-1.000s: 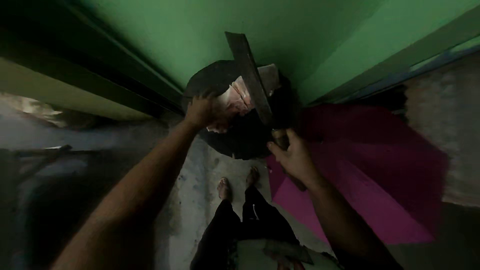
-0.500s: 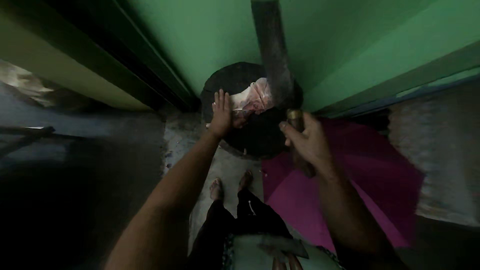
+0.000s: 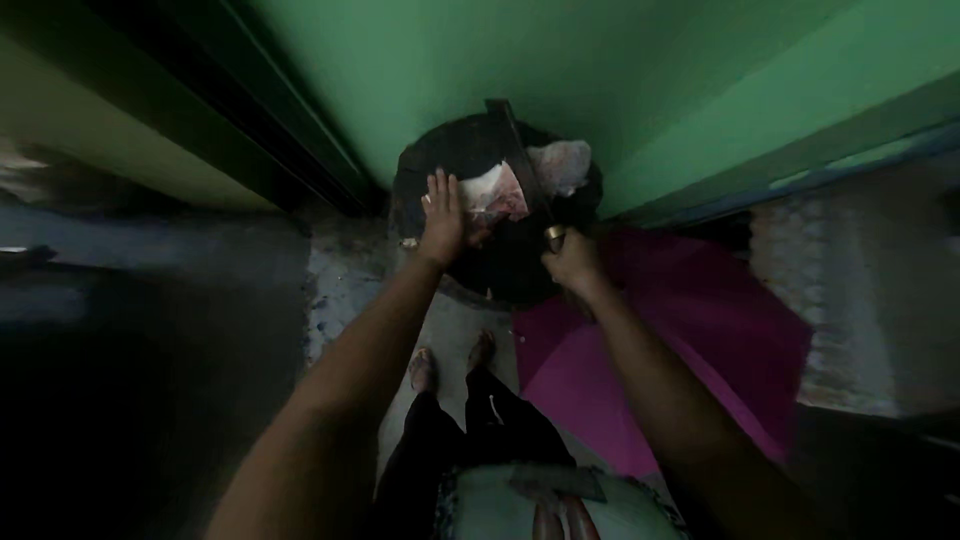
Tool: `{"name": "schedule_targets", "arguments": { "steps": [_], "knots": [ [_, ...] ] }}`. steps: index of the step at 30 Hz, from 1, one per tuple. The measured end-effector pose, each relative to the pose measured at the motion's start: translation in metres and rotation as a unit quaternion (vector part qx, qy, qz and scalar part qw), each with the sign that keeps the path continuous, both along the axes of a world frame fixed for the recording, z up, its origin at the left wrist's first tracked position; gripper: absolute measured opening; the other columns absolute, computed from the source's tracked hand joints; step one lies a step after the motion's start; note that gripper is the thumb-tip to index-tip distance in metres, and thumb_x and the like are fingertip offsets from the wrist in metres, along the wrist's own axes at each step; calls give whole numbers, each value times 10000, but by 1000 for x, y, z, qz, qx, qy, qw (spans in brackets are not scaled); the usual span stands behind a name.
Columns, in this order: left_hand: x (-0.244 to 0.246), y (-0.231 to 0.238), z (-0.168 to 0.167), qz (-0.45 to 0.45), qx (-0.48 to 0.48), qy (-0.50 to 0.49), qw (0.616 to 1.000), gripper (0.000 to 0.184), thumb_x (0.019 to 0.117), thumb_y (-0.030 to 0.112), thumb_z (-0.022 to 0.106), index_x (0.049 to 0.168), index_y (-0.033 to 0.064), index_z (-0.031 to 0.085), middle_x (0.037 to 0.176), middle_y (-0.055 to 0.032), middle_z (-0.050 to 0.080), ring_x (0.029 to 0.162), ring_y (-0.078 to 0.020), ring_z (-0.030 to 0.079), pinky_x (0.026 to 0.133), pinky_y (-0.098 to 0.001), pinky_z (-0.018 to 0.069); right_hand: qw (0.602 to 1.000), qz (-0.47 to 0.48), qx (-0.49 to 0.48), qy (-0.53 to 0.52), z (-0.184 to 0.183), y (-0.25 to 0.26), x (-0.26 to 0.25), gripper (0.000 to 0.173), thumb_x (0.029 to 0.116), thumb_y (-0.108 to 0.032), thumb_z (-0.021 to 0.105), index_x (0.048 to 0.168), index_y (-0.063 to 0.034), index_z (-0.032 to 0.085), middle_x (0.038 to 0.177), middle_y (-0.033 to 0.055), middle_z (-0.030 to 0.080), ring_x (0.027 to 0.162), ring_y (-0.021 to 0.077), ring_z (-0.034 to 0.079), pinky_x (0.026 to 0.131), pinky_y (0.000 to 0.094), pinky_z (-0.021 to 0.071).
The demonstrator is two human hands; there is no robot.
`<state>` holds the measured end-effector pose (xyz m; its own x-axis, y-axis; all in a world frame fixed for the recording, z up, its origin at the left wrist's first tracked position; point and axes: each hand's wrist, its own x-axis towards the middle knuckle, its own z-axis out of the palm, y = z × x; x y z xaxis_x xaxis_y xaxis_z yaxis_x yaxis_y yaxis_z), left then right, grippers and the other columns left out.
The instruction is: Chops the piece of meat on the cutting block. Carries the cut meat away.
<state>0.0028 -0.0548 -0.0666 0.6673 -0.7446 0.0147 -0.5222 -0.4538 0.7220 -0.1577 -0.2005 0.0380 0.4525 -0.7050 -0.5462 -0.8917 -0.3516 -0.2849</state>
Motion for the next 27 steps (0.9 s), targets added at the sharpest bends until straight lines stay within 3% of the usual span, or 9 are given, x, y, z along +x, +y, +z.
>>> {"name": "schedule_targets", "arguments": {
  "steps": [5, 8, 14, 17, 19, 20, 22, 24, 27],
  "knots": [
    [-3, 0, 0, -5, 16, 2, 1000, 1156, 799, 402, 858, 1579, -99, 167, 1662, -325, 52, 1545, -496, 22, 1226, -649, 93, 998, -19, 24, -47, 12, 1, -7, 477, 930, -162, 724, 1346, -17, 540, 1037, 235, 666, 773, 337, 698, 710, 523, 596],
    [-3, -1, -1, -9, 27, -1, 1000, 1136, 803, 411, 855, 1572, -101, 195, 1656, -330, 87, 1541, -507, 44, 1215, -671, 102, 993, -35, 39, -102, 40, 9, -17, 451, 943, -195, 730, 1329, -49, 549, 973, 204, 664, 676, 288, 665, 627, 471, 582],
    [-3, -1, -6, -1, 17, -19, 1000, 1168, 781, 412, 869, 1573, -106, 183, 1651, -338, 93, 1540, -508, 47, 1209, -682, 114, 953, -1, -96, -286, 110, 23, -6, 442, 934, -242, 737, 1274, -33, 548, 915, 114, 659, 623, 181, 657, 592, 392, 594],
    [-5, -3, -4, 2, 30, -15, 999, 1188, 784, 433, 862, 1582, -93, 155, 1657, -329, 75, 1545, -494, 36, 1221, -655, 109, 963, -24, -112, -246, 86, 21, -1, 479, 932, -258, 721, 1316, -46, 530, 923, 146, 678, 659, 247, 692, 621, 464, 612],
    [-5, -1, -3, 2, 28, -17, 999, 1188, 790, 433, 857, 1581, -97, 147, 1657, -330, 71, 1545, -494, 40, 1223, -651, 112, 988, -23, -67, -138, 42, 19, -10, 483, 929, -191, 711, 1339, -16, 524, 1008, 234, 681, 801, 365, 705, 703, 554, 594],
    [-5, 0, -3, 1, 26, -18, 1000, 1184, 788, 425, 860, 1579, -100, 152, 1657, -331, 71, 1544, -496, 43, 1219, -656, 113, 997, -18, -37, -62, 20, 16, -13, 497, 920, -148, 709, 1360, -3, 528, 1087, 254, 677, 930, 401, 695, 800, 588, 570],
    [-2, 1, -3, -3, 26, -19, 999, 1172, 786, 409, 865, 1576, -102, 167, 1656, -332, 76, 1543, -499, 47, 1208, -675, 114, 1000, 0, -13, 28, -4, 9, -13, 490, 913, -127, 712, 1355, -7, 537, 1140, 249, 676, 1038, 413, 681, 869, 606, 546],
    [-3, 3, -5, -6, 38, -13, 999, 1170, 792, 420, 858, 1579, -97, 164, 1660, -323, 75, 1546, -491, 41, 1210, -673, 108, 999, 3, -2, 36, -7, 6, -15, 464, 917, -126, 711, 1333, 0, 550, 1134, 252, 674, 1033, 416, 678, 865, 606, 542],
    [-1, -1, -1, -11, 76, -20, 997, 1183, 779, 454, 860, 1587, -74, 175, 1660, -317, 89, 1544, -494, 47, 1199, -687, 118, 1000, 1, 16, 3, -1, 1, -16, 498, 924, -150, 720, 1363, -8, 533, 1097, 256, 673, 912, 396, 702, 802, 575, 576]
  ]
}}
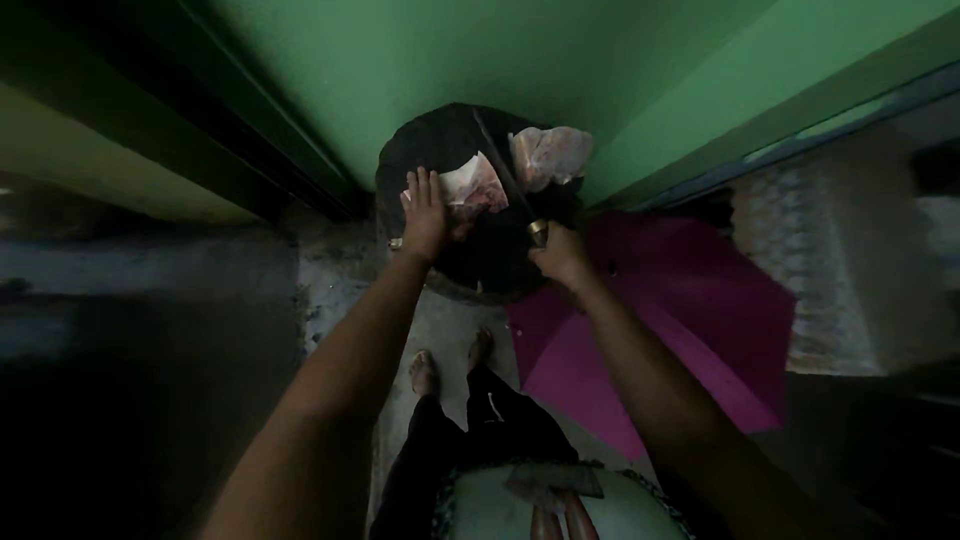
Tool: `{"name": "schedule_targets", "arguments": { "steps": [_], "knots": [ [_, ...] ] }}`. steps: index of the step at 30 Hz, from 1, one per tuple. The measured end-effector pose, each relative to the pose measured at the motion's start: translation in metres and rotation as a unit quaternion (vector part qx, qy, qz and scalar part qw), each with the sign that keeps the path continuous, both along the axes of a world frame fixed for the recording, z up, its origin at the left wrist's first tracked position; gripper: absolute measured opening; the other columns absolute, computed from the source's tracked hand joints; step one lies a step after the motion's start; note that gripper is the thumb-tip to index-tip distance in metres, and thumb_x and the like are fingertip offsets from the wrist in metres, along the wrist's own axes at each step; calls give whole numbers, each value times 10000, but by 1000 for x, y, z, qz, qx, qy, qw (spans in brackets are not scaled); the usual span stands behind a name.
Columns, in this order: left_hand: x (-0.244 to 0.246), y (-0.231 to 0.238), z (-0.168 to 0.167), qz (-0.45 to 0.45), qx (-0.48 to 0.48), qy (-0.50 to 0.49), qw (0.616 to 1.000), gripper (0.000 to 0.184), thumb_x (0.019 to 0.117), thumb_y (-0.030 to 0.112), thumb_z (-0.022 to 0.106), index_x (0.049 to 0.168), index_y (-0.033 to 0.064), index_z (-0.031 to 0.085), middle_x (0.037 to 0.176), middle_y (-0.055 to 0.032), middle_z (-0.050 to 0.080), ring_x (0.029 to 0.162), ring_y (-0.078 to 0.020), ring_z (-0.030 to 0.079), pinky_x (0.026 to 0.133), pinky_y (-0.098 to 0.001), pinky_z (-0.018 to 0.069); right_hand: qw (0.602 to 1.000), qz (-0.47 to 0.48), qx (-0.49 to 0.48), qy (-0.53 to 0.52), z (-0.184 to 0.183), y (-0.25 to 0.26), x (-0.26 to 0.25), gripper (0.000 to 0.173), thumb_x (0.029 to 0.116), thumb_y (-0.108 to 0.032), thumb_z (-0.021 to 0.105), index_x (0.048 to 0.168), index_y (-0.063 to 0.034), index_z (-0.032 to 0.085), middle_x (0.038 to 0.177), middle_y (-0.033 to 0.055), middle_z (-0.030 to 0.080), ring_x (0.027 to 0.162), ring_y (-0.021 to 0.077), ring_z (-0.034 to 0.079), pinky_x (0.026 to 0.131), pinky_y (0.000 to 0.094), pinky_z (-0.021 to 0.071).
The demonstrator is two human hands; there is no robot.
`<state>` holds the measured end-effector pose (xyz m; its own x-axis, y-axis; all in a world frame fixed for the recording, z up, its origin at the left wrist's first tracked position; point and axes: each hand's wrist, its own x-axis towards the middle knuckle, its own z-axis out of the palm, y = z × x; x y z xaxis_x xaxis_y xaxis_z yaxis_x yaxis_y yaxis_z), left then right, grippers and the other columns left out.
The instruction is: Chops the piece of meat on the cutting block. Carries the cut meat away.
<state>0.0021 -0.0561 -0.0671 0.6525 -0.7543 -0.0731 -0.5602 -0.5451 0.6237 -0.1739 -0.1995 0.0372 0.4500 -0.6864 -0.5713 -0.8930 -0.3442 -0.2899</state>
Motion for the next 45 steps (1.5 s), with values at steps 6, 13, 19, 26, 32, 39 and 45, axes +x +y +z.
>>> {"name": "schedule_targets", "arguments": {
  "steps": [6, 13, 19, 26, 32, 39, 45],
  "knots": [
    [3, -18, 39, -32, -41, -36, 998, 1092, 809, 543, 810, 1585, -11, 277, 1653, -319, 131, 1532, -518, 86, 1169, -757, 81, 979, -95, 120, -136, 35, -1, -35, 428, 952, -160, 719, 1316, -34, 532, 859, 133, 637, 604, 173, 630, 589, 318, 576],
    [13, -143, 105, -183, 25, 3, 983, 771, 875, 340, 799, 1478, -7, 465, 1501, -318, 424, 1410, -513, 377, 1132, -644, 349, 954, -113, 116, -254, 77, -44, -103, 310, 920, -152, 701, 1173, -16, 583, 801, 51, 646, 579, 121, 632, 549, 273, 577],
    [27, -233, 100, -238, 211, -13, 948, 761, 828, 309, 826, 1417, -32, 487, 1421, -325, 478, 1316, -518, 474, 1014, -683, 435, 937, -180, 211, -212, 73, -64, -178, 272, 881, -157, 673, 1099, -30, 568, 717, 11, 620, 554, 126, 625, 538, 295, 572],
    [32, -267, 107, -268, 309, -17, 912, 478, 897, 355, 764, 1090, -68, 654, 1100, -290, 647, 1076, -466, 627, 888, -671, 488, 894, -221, 361, -149, 20, -63, -251, 326, 844, -94, 712, 1127, -21, 566, 745, 33, 629, 560, 148, 630, 551, 318, 578],
    [30, -275, 105, -228, 338, 13, 913, 499, 855, 361, 810, 1004, -84, 639, 1016, -272, 644, 965, -435, 641, 825, -641, 508, 818, -224, 482, -221, -31, -59, -259, 244, 836, -156, 683, 1029, -82, 552, 667, 5, 602, 514, 139, 609, 504, 316, 558],
    [23, -260, 118, -238, 307, 48, 920, 642, 871, 348, 806, 1330, -24, 553, 1170, -282, 636, 1079, -446, 629, 907, -658, 483, 789, -231, 512, -248, -41, -70, -208, 226, 859, -117, 613, 1072, -68, 556, 671, -2, 601, 531, 127, 608, 530, 309, 559],
    [24, -239, 119, -267, 206, 142, 930, 569, 898, 158, 778, 1399, 44, 534, 1213, -208, 652, 1088, -328, 648, 957, -548, 511, 802, -225, 486, -266, -34, -67, -182, 216, 858, -74, 623, 1055, -66, 535, 662, -1, 609, 518, 119, 605, 516, 281, 553]
  ]
}}
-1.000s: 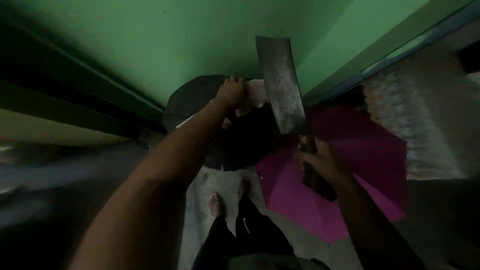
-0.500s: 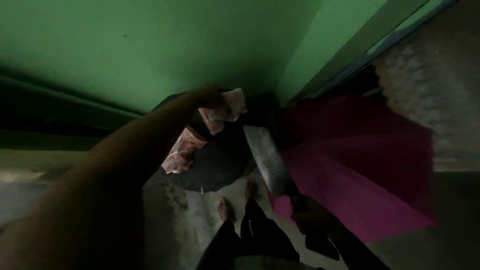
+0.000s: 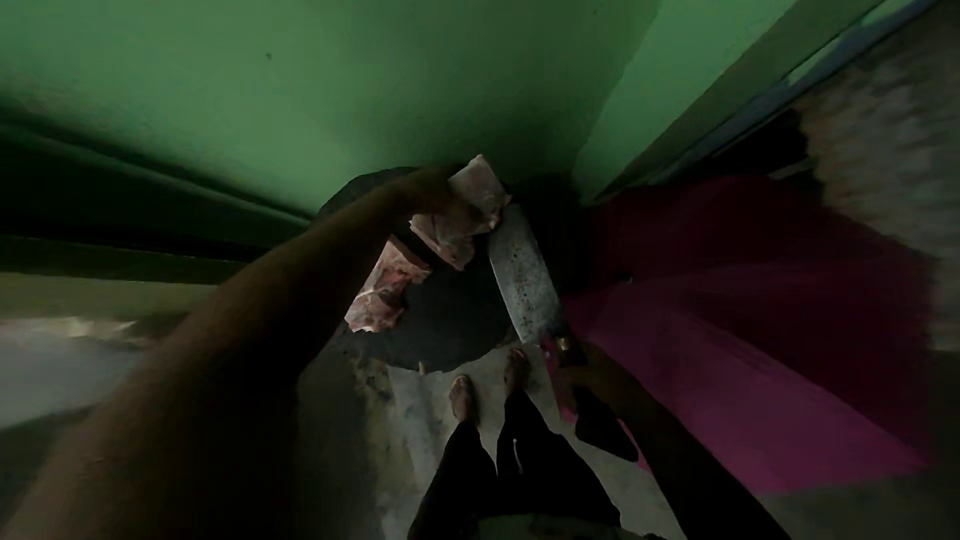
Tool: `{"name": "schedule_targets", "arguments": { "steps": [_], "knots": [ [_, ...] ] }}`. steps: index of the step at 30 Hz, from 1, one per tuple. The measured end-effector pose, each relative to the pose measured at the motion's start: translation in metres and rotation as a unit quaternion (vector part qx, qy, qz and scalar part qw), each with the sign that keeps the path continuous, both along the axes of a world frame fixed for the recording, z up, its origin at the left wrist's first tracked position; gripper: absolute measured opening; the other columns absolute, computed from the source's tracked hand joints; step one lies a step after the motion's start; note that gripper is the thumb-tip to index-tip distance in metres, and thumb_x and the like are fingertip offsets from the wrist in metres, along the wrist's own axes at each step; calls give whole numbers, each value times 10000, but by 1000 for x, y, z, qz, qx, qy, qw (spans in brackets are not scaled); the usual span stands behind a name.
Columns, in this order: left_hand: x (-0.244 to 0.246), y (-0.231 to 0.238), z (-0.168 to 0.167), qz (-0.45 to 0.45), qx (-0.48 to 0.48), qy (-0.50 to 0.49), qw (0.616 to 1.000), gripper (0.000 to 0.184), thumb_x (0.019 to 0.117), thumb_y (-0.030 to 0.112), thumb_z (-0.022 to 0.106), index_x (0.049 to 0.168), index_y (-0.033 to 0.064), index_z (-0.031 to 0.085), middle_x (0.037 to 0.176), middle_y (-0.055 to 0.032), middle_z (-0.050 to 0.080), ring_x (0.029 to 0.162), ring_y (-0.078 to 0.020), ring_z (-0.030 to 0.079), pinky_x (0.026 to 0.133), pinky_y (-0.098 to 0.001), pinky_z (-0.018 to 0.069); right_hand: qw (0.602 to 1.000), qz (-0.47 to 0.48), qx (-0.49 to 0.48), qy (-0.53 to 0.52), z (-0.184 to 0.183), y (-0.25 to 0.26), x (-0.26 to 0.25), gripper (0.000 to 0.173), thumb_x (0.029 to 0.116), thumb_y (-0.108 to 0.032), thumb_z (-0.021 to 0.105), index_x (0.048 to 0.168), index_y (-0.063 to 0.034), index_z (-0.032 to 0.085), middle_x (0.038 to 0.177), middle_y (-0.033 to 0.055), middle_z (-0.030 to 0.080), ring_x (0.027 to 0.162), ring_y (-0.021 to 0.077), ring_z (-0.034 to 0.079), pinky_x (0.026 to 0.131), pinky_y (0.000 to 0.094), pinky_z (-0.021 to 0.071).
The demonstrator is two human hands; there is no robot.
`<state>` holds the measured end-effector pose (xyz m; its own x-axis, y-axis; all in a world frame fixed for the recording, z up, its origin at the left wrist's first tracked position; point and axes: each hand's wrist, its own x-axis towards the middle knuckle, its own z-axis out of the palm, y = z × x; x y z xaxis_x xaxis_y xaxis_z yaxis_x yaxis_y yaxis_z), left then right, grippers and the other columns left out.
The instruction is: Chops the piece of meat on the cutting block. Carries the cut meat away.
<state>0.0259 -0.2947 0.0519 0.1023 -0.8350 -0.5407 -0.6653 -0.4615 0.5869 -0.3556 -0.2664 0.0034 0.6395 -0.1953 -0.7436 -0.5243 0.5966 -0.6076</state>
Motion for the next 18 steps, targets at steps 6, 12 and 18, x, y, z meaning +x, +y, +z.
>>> {"name": "schedule_targets", "arguments": {
  "steps": [6, 12, 18],
  "knots": [
    [11, 30, -16, 129, -71, 223, 964, 457, 926, 190, 710, 1332, 56, 548, 1028, -78, 701, 845, -130, 692, 763, -333, 599, 998, -42, 2, -56, 11, 20, 13, 196, 849, -81, 626, 1022, -72, 533, 649, -3, 601, 503, 114, 591, 499, 278, 544],
    [11, 88, 18, 205, -183, 456, 847, 216, 933, 310, 574, 1090, 175, 634, 923, 21, 733, 820, -84, 708, 721, -288, 617, 989, -58, -34, -131, 28, 40, 14, 160, 845, -88, 659, 967, -115, 559, 639, -20, 618, 495, 97, 594, 493, 276, 542],
    [9, 228, 12, 334, -213, 589, 705, 700, 804, 787, 598, 1236, 237, 628, 1005, -12, 695, 796, -137, 691, 602, -313, 598, 941, 4, -322, 105, 55, 45, 39, 423, 894, -187, 708, 1248, 6, 582, 871, 91, 645, 636, 160, 636, 597, 352, 580]
  ]
}}
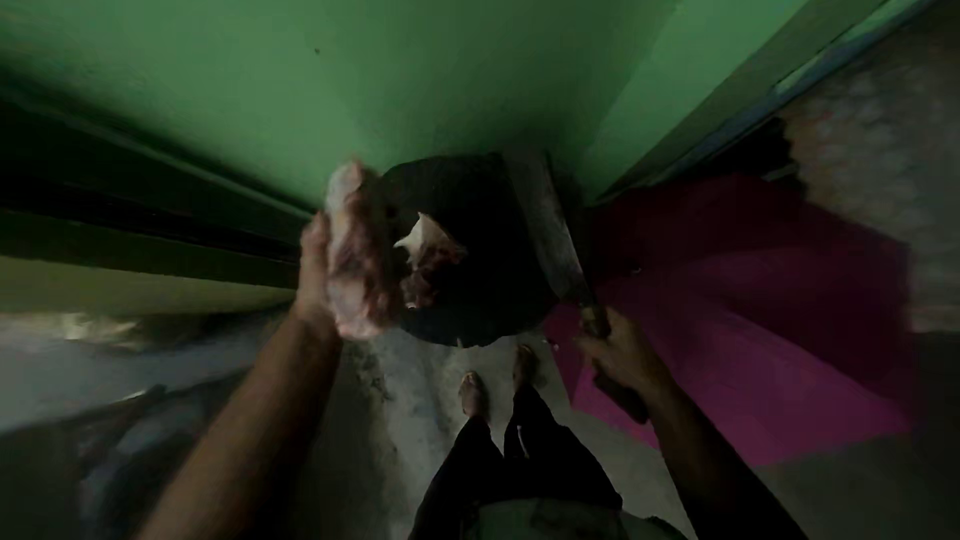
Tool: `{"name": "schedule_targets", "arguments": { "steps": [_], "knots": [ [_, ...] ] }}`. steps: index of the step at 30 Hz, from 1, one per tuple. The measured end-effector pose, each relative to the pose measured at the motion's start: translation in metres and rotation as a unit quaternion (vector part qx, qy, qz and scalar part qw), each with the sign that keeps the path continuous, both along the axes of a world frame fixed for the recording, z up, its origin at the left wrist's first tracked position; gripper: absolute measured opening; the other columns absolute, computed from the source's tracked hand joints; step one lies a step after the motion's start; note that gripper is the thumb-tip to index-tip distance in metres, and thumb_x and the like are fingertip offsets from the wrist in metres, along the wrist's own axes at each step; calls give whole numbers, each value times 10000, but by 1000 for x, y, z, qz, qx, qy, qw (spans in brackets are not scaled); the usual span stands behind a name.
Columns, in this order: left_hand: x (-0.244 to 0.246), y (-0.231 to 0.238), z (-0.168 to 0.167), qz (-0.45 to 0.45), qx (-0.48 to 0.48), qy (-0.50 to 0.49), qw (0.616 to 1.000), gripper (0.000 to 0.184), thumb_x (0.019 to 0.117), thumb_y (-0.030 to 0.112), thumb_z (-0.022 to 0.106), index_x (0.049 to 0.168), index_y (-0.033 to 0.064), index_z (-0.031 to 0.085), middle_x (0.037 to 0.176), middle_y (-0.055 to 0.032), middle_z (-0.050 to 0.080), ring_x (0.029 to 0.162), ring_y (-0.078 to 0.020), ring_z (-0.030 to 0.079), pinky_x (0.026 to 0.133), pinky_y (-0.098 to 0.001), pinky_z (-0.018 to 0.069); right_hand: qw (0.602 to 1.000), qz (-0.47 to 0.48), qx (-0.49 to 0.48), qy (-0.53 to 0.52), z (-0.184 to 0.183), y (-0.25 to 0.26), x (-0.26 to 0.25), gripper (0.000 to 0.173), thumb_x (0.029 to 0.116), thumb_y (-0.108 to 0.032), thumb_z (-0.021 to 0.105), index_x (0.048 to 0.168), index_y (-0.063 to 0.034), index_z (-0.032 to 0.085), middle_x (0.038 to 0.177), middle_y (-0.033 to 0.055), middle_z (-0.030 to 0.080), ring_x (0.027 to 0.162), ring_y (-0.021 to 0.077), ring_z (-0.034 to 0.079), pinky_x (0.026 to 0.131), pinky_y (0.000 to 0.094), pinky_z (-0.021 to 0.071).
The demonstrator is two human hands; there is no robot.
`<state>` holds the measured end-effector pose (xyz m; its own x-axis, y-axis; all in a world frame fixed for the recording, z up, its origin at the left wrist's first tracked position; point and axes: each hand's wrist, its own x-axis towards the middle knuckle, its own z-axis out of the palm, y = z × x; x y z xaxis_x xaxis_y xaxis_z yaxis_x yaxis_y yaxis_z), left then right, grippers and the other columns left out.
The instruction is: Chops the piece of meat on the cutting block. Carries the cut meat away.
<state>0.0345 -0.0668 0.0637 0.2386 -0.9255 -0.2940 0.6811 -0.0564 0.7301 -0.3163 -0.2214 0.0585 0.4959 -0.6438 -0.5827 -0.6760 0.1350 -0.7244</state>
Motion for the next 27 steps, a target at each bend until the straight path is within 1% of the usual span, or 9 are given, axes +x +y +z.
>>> {"name": "schedule_targets", "arguments": {
  "steps": [2, 4, 9, 13, 15, 18, 21, 24, 27],
  "knots": [
    [-4, 53, -17, 19, 0, 48, 999, 741, 789, 812, 589, 1215, 211, 670, 934, -38, 718, 704, -142, 703, 532, -308, 590, 998, -10, -44, 36, -1, -7, 10, 431, 928, -186, 699, 1286, 14, 568, 929, 130, 653, 664, 177, 646, 628, 369, 587],
    [-16, 90, -26, 65, 18, 39, 997, 684, 884, 785, 484, 1224, 219, 662, 1004, -37, 708, 799, -148, 698, 618, -314, 597, 994, -32, -86, 62, -11, -20, 17, 418, 959, -204, 700, 1284, 22, 565, 948, 158, 655, 697, 203, 656, 666, 389, 590],
    [-55, 134, -38, 241, 102, -7, 965, 609, 987, 702, 385, 1310, 230, 593, 1185, -93, 709, 922, -294, 735, 588, -432, 617, 959, -57, -214, 179, -79, -83, 29, 453, 942, -223, 714, 1319, -13, 575, 1081, 254, 685, 976, 434, 683, 846, 640, 539],
    [-60, 156, -70, 261, -4, 23, 965, 550, 997, 643, 443, 1255, 207, 656, 1153, -82, 715, 974, -261, 717, 727, -450, 619, 951, -49, -205, 228, -138, -114, 46, 476, 969, -259, 676, 1387, -66, 553, 1156, 231, 693, 1049, 421, 687, 883, 623, 543],
    [-62, 155, -69, 250, -10, 30, 968, 586, 974, 671, 451, 1200, 184, 686, 1095, -88, 727, 914, -243, 724, 683, -425, 615, 950, -42, -197, 239, -165, -115, 52, 487, 1016, -324, 622, 1422, -75, 519, 1149, 247, 691, 1040, 441, 686, 855, 639, 547],
    [-62, 154, -69, 252, -46, 49, 965, 636, 993, 658, 418, 1280, 146, 663, 1182, -127, 709, 1030, -299, 707, 789, -490, 607, 940, -22, -204, 272, -207, -111, 61, 497, 1038, -336, 559, 1451, -77, 465, 1162, 235, 686, 1022, 434, 692, 823, 616, 562],
    [-74, 137, -54, 301, -39, 16, 953, 583, 1022, 596, 421, 1293, 134, 651, 1222, -118, 699, 1119, -318, 680, 919, -547, 569, 931, 17, -233, 282, -253, -99, 62, 569, 1019, -221, 589, 1537, -74, 405, 1459, 223, 526, 1266, 422, 575, 961, 600, 517],
    [-79, 129, -56, 259, -35, -3, 965, 579, 983, 616, 494, 1350, 184, 610, 1301, -99, 662, 1028, -268, 708, 718, -420, 619, 940, 44, -212, 263, -281, -91, 57, 752, 933, -170, 697, 1594, -129, 341, 1637, 230, 281, 1469, 453, 336, 1083, 618, 432],
    [-74, 110, -69, 258, -38, 1, 965, 540, 995, 629, 468, 1283, 212, 652, 1191, -81, 702, 886, -230, 721, 620, -394, 612, 966, 36, -172, 191, -280, -96, 48, 633, 961, -125, 663, 1540, -46, 420, 1573, 274, 374, 1435, 457, 393, 1131, 611, 388]
  ]
}}
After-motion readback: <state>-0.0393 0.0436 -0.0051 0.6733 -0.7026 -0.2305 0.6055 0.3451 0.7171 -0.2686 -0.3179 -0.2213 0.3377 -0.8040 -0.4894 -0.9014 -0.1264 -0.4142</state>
